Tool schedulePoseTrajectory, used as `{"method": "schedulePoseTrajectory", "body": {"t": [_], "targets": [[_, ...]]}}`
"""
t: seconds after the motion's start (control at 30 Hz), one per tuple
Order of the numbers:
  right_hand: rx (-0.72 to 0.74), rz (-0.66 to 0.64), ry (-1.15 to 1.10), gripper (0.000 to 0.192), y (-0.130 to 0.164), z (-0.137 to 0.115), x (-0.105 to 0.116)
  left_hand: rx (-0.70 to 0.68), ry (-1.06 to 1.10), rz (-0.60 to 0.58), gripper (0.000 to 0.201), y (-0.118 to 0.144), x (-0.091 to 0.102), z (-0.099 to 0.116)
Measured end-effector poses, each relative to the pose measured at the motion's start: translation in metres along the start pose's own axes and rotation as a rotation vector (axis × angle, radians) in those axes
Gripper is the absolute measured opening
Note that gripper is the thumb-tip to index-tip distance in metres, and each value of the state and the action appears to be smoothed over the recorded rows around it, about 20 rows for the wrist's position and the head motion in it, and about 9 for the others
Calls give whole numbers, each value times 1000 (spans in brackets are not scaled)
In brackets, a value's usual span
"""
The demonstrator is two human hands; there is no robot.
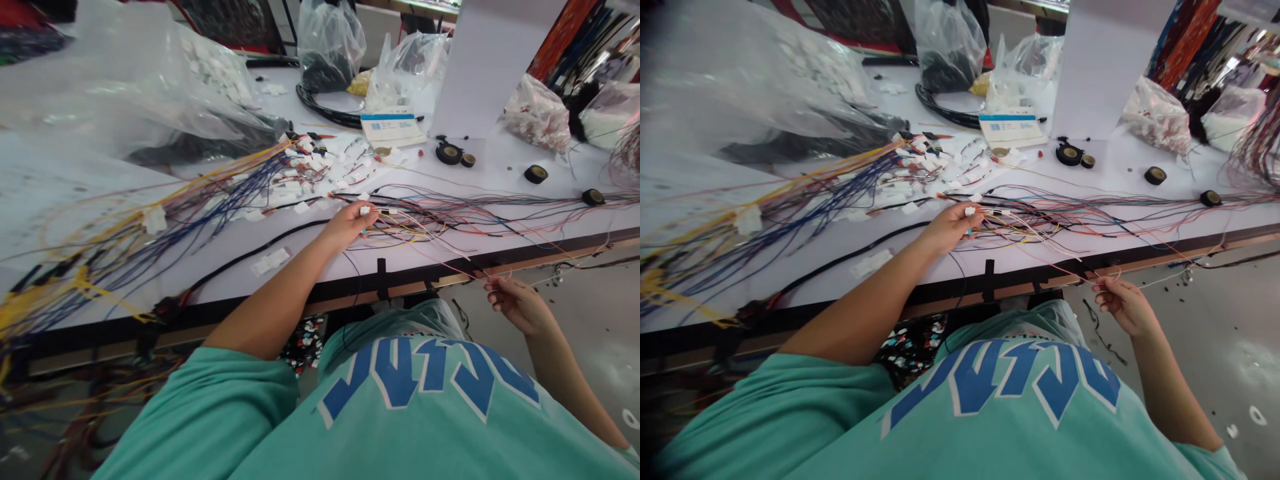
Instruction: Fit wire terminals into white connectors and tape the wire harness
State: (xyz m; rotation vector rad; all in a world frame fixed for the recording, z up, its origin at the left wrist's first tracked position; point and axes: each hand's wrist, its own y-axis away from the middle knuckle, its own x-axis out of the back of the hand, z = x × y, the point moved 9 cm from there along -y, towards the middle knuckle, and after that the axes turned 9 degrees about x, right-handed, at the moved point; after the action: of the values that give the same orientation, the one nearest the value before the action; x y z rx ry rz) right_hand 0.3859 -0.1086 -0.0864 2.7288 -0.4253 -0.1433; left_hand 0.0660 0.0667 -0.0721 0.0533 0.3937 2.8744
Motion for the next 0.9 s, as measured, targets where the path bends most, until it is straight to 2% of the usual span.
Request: {"method": "schedulePoseTrajectory", "body": {"t": [0.1,0.17,0.23,0.3,0.4,0.5,0.57,0.63,0.7,0.73,0.8,0.9], "targets": [[4,23,266,35,1,-3,8,18,35,-28,34,0,-1,0],[69,25,492,29,1,-17,9,33,59,-62,37,0,-3,-1],[218,35,623,23,1,-42,1,33,65,-81,37,1,-4,0],[435,73,624,19,5,-76,-15,19,62,-76,35,2,-4,3],[713,63,616,18,5,-114,-62,-8,60,-47,31,4,-5,7],[984,-111,810,22,-3,-133,-140,-69,58,-30,28,5,-8,12],[1090,-233,982,38,-13,-131,-191,-113,55,-25,29,4,-10,13],[1091,-320,1153,61,-26,-124,-230,-150,49,-21,31,3,-11,14],[1000,-415,1317,71,-40,-114,-256,-180,35,-17,34,2,-11,13],[935,-453,1388,69,-47,-111,-262,-187,21,-15,35,2,-10,13],[824,-508,1492,54,-60,-109,-265,-185,-20,-9,34,2,-10,12],[774,-601,1503,27,-76,-114,-262,-152,-81,-2,29,4,-10,11]]}}
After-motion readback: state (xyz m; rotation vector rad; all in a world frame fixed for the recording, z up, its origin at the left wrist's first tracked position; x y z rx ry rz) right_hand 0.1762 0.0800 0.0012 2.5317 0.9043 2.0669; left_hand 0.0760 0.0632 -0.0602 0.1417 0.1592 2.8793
